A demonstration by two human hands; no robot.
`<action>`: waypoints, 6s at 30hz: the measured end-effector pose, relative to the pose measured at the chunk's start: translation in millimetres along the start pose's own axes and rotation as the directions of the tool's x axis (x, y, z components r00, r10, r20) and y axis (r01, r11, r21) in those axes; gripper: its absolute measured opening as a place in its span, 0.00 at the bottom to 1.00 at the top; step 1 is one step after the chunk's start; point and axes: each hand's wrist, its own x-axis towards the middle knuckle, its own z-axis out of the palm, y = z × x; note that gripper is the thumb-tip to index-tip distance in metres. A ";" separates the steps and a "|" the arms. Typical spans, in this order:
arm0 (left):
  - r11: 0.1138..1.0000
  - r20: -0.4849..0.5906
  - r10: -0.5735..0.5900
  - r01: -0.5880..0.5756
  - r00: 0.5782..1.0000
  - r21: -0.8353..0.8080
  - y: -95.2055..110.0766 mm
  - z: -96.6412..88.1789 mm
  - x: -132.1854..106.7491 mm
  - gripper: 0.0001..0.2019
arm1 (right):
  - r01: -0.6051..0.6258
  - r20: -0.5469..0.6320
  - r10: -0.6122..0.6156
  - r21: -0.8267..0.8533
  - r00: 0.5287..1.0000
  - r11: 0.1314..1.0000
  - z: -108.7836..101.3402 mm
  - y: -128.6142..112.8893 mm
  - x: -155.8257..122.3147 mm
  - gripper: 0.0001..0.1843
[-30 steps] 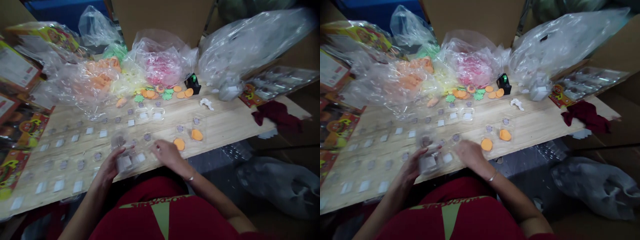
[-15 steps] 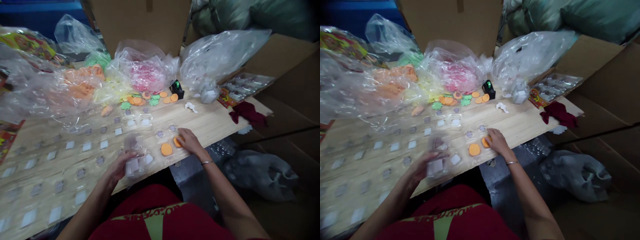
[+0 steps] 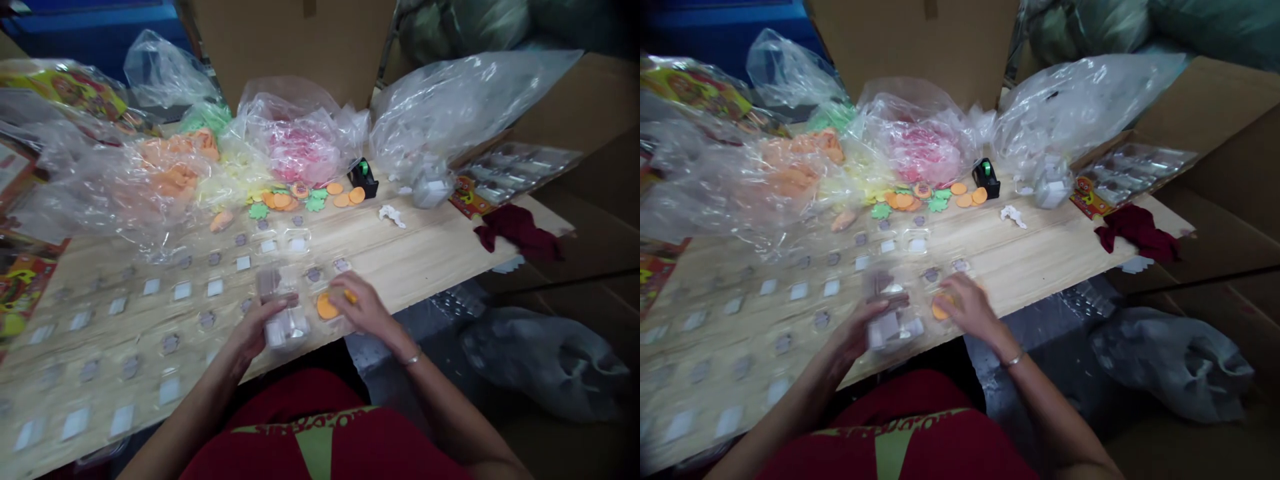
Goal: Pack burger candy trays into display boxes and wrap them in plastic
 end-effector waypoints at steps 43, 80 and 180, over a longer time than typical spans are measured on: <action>0.981 0.069 0.190 -0.187 0.979 -0.054 39.2 43.3 71.3 0.22 | -0.139 0.266 -0.031 0.598 0.963 0.789 23.8 -19.2 82.0 0.18; 0.985 0.037 0.164 -0.162 0.986 -0.064 -7.9 79.7 37.8 0.27 | -0.237 0.191 0.145 0.671 0.971 0.702 2.3 -14.7 9.7 0.20; 0.990 -0.153 0.142 -0.139 0.978 0.028 16.1 38.5 55.6 0.45 | -0.328 -0.333 0.229 -0.281 0.915 0.902 -194.5 164.7 97.7 0.13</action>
